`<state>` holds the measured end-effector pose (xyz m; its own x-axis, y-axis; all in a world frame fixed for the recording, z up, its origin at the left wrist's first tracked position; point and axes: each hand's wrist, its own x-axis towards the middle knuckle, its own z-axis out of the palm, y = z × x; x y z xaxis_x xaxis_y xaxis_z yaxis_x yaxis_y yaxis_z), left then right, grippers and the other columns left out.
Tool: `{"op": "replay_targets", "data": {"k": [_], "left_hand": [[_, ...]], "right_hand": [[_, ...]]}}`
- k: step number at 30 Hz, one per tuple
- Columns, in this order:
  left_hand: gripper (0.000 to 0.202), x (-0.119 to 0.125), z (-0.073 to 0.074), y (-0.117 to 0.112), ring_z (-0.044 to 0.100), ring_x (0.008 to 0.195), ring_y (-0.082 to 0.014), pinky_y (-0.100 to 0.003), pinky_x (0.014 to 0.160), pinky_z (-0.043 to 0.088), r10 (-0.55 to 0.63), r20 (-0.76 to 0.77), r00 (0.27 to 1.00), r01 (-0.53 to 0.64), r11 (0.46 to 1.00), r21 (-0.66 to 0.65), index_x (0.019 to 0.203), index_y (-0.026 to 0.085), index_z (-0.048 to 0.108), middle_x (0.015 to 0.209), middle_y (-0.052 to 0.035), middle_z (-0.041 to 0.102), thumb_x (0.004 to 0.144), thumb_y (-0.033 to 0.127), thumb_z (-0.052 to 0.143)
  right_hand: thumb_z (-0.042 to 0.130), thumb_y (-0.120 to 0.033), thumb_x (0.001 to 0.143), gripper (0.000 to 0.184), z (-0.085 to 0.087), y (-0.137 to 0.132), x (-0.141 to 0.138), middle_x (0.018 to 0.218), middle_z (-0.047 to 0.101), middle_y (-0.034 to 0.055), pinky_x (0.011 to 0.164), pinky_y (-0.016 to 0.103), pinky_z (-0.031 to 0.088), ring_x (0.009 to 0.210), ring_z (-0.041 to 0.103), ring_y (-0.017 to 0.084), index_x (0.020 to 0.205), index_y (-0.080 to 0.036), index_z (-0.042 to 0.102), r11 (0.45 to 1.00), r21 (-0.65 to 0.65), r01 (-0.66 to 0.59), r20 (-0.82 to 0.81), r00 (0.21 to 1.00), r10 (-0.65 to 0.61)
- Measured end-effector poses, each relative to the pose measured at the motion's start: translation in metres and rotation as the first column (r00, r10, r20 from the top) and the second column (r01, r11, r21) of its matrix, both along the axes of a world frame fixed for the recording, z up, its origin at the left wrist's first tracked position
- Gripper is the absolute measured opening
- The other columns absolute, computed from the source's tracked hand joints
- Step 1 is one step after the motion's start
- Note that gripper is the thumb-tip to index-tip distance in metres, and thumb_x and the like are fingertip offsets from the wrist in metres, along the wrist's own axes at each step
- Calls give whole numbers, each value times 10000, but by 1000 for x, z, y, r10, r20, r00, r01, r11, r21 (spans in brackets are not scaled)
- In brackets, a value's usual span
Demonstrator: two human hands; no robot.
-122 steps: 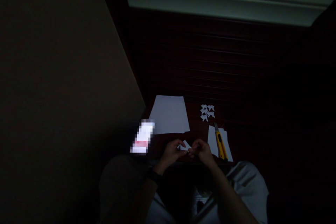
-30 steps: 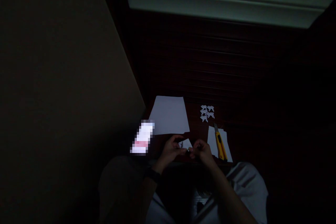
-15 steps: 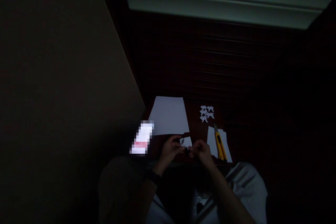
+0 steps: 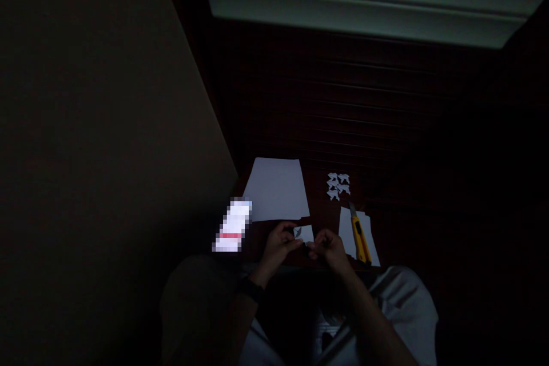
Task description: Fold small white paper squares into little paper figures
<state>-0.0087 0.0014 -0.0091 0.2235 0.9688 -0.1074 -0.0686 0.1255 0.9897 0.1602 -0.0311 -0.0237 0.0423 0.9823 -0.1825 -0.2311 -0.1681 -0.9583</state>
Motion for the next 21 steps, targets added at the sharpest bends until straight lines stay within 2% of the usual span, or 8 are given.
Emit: {"op": "replay_targets", "data": {"k": [5, 9, 13, 16, 21], "left_hand": [[439, 0, 0, 0, 542, 575, -117, -210, 573, 399, 15, -18, 1000, -15, 1000, -2, 982, 169, 550, 577, 39, 544, 582, 254, 709], [464, 0, -1, -1, 504, 506, -91, -185, 514, 368, -25, -11, 1000, 25, 1000, -2, 983, 170, 555, 539, 62, 504, 551, 217, 719], [472, 0, -1, -1, 525, 539, -101, -190, 533, 377, -16, -27, 1000, 17, 1000, 21, 997, 169, 550, 565, 47, 536, 561, 243, 717], [453, 0, -2, -1, 549, 581, -118, -205, 560, 393, -12, -30, 999, 12, 1000, 26, 1003, 164, 537, 603, 28, 562, 596, 280, 699], [438, 1, -3, -1, 515, 532, -99, -193, 531, 375, -13, -43, 999, 14, 999, 31, 976, 161, 544, 558, 48, 524, 585, 274, 709]], "right_hand": [[738, -337, 565, 323, 1, -1, -2, 576, 538, -60, 389, 203, 440, 436, 568, 118, 678, -192, 473, 1000, -1, 4, 43, 999, -4], [748, -317, 550, 325, -1, -1, 0, 578, 550, -55, 401, 214, 447, 444, 574, 127, 686, -194, 480, 999, 2, -47, 61, 997, 47], [750, -325, 552, 339, -2, -1, 2, 548, 551, -53, 410, 222, 452, 459, 587, 143, 682, -194, 465, 996, -5, -85, 46, 995, 85], [756, -361, 534, 374, -3, 0, 1, 530, 538, -55, 393, 225, 447, 476, 604, 168, 652, -194, 441, 998, -17, -53, 52, 997, 54], [760, -390, 514, 399, 0, -1, -2, 538, 536, -55, 391, 220, 437, 459, 590, 152, 629, -194, 433, 999, 1, -36, 78, 996, 36]]}}
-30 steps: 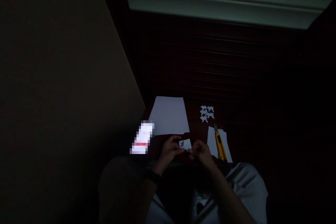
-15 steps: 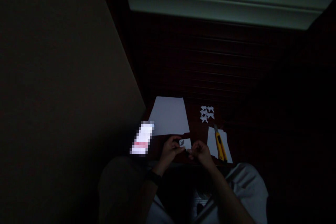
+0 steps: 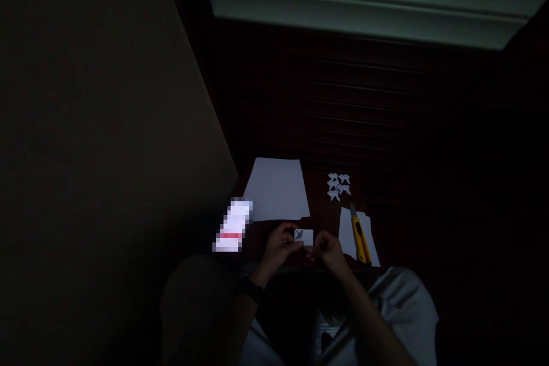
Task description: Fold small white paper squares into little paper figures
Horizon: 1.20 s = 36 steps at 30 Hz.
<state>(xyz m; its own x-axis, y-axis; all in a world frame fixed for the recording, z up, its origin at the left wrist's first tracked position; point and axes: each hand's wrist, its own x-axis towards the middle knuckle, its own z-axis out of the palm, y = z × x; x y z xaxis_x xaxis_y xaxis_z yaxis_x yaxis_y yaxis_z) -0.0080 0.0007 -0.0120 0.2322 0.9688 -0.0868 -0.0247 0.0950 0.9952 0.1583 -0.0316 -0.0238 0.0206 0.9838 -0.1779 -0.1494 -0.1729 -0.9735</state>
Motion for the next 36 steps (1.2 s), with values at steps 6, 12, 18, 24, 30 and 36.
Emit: {"op": "replay_targets", "data": {"k": [6, 12, 18, 24, 30, 36], "left_hand": [[464, 1, 1, -1, 489, 496, -89, -184, 503, 361, 17, 37, 999, -16, 1000, -16, 994, 170, 549, 531, 61, 497, 564, 229, 714], [449, 2, -1, 1, 566, 597, -134, -240, 623, 421, 41, -2, 999, -41, 999, -27, 963, 162, 564, 580, 27, 572, 558, 268, 727], [398, 5, -12, 0, 588, 666, -160, -266, 660, 441, 10, -13, 1000, -10, 1000, 8, 951, 155, 555, 652, -6, 609, 598, 260, 706], [177, 6, -4, -7, 569, 808, -174, -286, 743, 436, 43, -95, 995, -27, 987, 157, 868, 163, 559, 835, -48, 601, 705, 227, 589], [219, -2, 28, -7, 495, 1008, -242, -391, 875, 381, 288, -429, 856, -61, 881, 470, 972, 161, 519, 1053, -117, 527, 757, 181, 488], [379, -19, 48, 14, 122, 1291, -321, -560, 1011, 38, 516, -718, 468, 90, 780, 619, 1192, 146, 451, 1374, -125, 298, 823, 212, 399]], "right_hand": [[749, -359, 542, 361, 3, -2, -1, 573, 560, -46, 422, 237, 452, 462, 577, 140, 646, -199, 443, 999, -11, -37, 0, 999, 37], [752, -345, 534, 355, 4, -1, -1, 529, 540, -49, 395, 223, 414, 472, 589, 165, 628, -198, 443, 1000, -21, -16, -6, 1000, 16], [743, -368, 555, 354, 3, -1, -1, 520, 548, -43, 396, 217, 407, 456, 581, 154, 622, -197, 441, 1000, 7, 5, 3, 1000, -5], [757, -405, 529, 390, 2, 1, -1, 512, 559, -39, 418, 233, 438, 465, 588, 157, 613, -197, 438, 999, -17, 30, -14, 999, -30], [761, -428, 516, 411, -4, 3, 2, 515, 556, -35, 410, 229, 438, 472, 594, 163, 617, -193, 440, 996, 4, 85, -24, 996, -85], [754, -397, 553, 380, -4, 2, 2, 521, 559, -35, 434, 222, 448, 497, 603, 158, 626, -186, 446, 998, 4, 61, -65, 996, -61]]}}
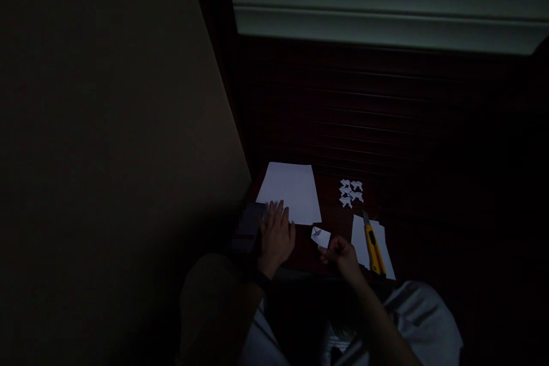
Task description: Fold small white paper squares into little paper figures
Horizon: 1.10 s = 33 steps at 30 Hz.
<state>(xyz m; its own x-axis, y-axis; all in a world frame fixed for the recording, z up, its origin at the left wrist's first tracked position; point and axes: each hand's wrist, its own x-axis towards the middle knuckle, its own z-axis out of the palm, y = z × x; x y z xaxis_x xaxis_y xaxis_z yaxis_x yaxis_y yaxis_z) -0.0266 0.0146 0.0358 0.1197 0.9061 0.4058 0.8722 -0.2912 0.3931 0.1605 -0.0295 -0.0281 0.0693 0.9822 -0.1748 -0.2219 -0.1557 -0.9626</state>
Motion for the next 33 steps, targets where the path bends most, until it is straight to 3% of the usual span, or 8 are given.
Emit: {"op": "replay_targets", "data": {"k": [4, 9, 13, 16, 18, 22, 26, 33], "left_hand": [[404, -8, -10, 8, 66, 1303, -316, -583, 995, 71, 34, -104, 994, -37, 999, -33, 1227, 156, 435, 1399, -116, 260, 843, 266, 368], [399, -13, -14, 8, 101, 1302, -304, -558, 1008, 89, 33, -69, 997, -35, 999, -22, 1212, 146, 450, 1390, -131, 273, 845, 284, 379], [371, -7, -10, 4, 232, 1267, -277, -478, 1025, 168, -54, 130, 990, 54, 999, -3, 1176, 126, 478, 1339, -138, 353, 849, 272, 383], [330, 8, -14, -2, 465, 1084, -231, -393, 922, 348, -87, 418, 904, 146, 983, -111, 1097, 148, 536, 1144, -120, 530, 861, 294, 356], [319, 20, -21, -8, 567, 849, -192, -323, 744, 442, -87, 613, 785, 307, 915, -263, 972, 155, 595, 920, -85, 614, 853, 343, 366], [340, 38, -35, -17, 524, 571, -117, -192, 453, 355, 33, 833, 553, 619, 654, -436, 873, 133, 616, 703, -36, 591, 748, 434, 520], [359, 43, -45, -16, 420, 482, -69, -163, 420, 259, 209, 860, 465, 564, 680, -470, 731, 112, 609, 553, 16, 476, 699, 467, 570], [384, 46, -53, -13, 355, 445, -56, -180, 420, 237, 253, 861, 441, 502, 725, -471, 618, 101, 594, 494, 32, 437, 648, 483, 617]], "right_hand": [[749, -356, 580, 351, 3, -1, 0, 519, 559, -28, 428, 220, 434, 483, 591, 151, 629, -183, 447, 1000, 2, -6, 25, 1000, 6], [728, -331, 622, 324, 1, 0, 0, 518, 553, -31, 423, 215, 431, 464, 582, 140, 631, -184, 439, 1000, 14, -11, 36, 999, 11], [743, -339, 594, 347, -2, 1, 0, 504, 533, -42, 416, 209, 438, 485, 600, 153, 626, -183, 435, 1000, 5, 7, 23, 1000, -7], [756, -362, 562, 374, -3, 1, 0, 487, 523, -48, 411, 206, 440, 469, 597, 151, 621, -180, 434, 1000, 3, 17, 18, 1000, -17], [760, -369, 548, 386, -2, 1, 1, 502, 528, -50, 420, 211, 450, 477, 598, 150, 632, -183, 433, 999, 3, 37, -12, 999, -37], [760, -400, 531, 402, 1, 0, 3, 545, 548, -43, 431, 223, 464, 500, 604, 154, 639, -187, 436, 999, -8, 35, -62, 997, -36], [760, -397, 529, 402, 1, 0, 3, 552, 537, -49, 438, 231, 470, 510, 603, 155, 642, -189, 435, 999, 11, 32, -37, 999, -32], [749, -391, 550, 381, -1, 0, -1, 556, 529, -46, 461, 233, 475, 521, 592, 146, 648, -187, 443, 999, 52, 10, 15, 1000, -11]]}}
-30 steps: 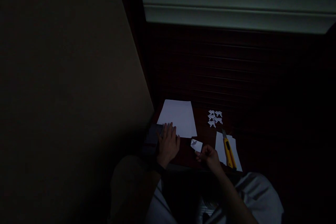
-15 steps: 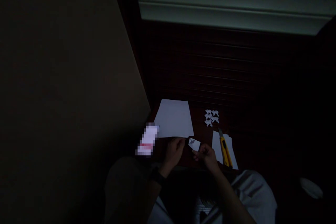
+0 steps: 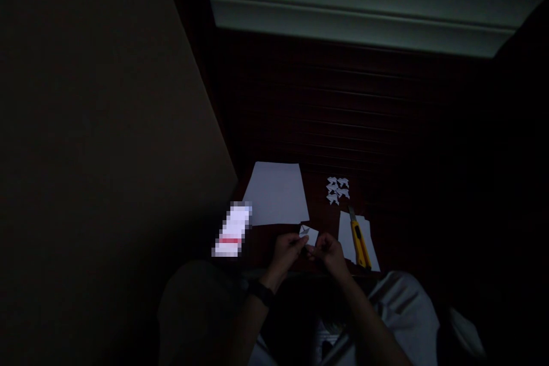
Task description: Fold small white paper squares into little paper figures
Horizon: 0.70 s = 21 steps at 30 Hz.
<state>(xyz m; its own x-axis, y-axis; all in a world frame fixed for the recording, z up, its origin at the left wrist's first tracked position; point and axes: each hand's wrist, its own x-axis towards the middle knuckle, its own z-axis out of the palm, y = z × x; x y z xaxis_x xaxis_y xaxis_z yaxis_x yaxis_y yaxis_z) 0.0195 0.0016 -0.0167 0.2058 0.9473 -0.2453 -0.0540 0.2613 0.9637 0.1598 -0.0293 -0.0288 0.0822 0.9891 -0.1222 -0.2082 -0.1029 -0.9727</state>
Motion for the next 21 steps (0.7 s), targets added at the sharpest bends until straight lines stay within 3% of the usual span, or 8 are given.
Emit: {"op": "replay_targets", "data": {"k": [4, 10, 15, 21], "left_hand": [[390, 0, 0, 0, 344, 439, -53, -181, 421, 235, 2, 9, 1000, -2, 1000, 17, 589, 102, 582, 485, 35, 429, 647, 487, 615], [390, -3, 6, -1, 368, 447, -57, -178, 419, 237, -114, -9, 993, 114, 993, -4, 667, 98, 624, 526, 13, 481, 639, 487, 615], [369, -1, 1, 0, 338, 422, -53, -184, 411, 230, -63, -12, 998, 63, 998, 10, 594, 102, 589, 477, 24, 453, 644, 466, 615], [376, -4, -5, -1, 314, 413, -43, -182, 404, 206, -82, 21, 996, 83, 996, -41, 576, 112, 543, 479, 41, 411, 623, 474, 633]], "right_hand": [[738, -396, 562, 384, 0, 1, -1, 570, 535, -46, 446, 236, 469, 494, 580, 138, 652, -193, 425, 1000, -20, 5, 6, 1000, -5], [714, -391, 579, 381, 0, 3, -2, 557, 523, -58, 413, 229, 444, 460, 568, 137, 656, -206, 389, 998, -37, 41, 2, 999, -41], [732, -355, 554, 379, 1, 2, -2, 564, 532, -54, 412, 221, 432, 451, 555, 128, 651, -202, 398, 1000, -26, -9, 81, 997, 11], [726, -339, 560, 430, 4, 0, -5, 528, 500, -75, 365, 205, 390, 408, 545, 134, 654, -217, 325, 998, -56, -15, 25, 1000, 17]]}}
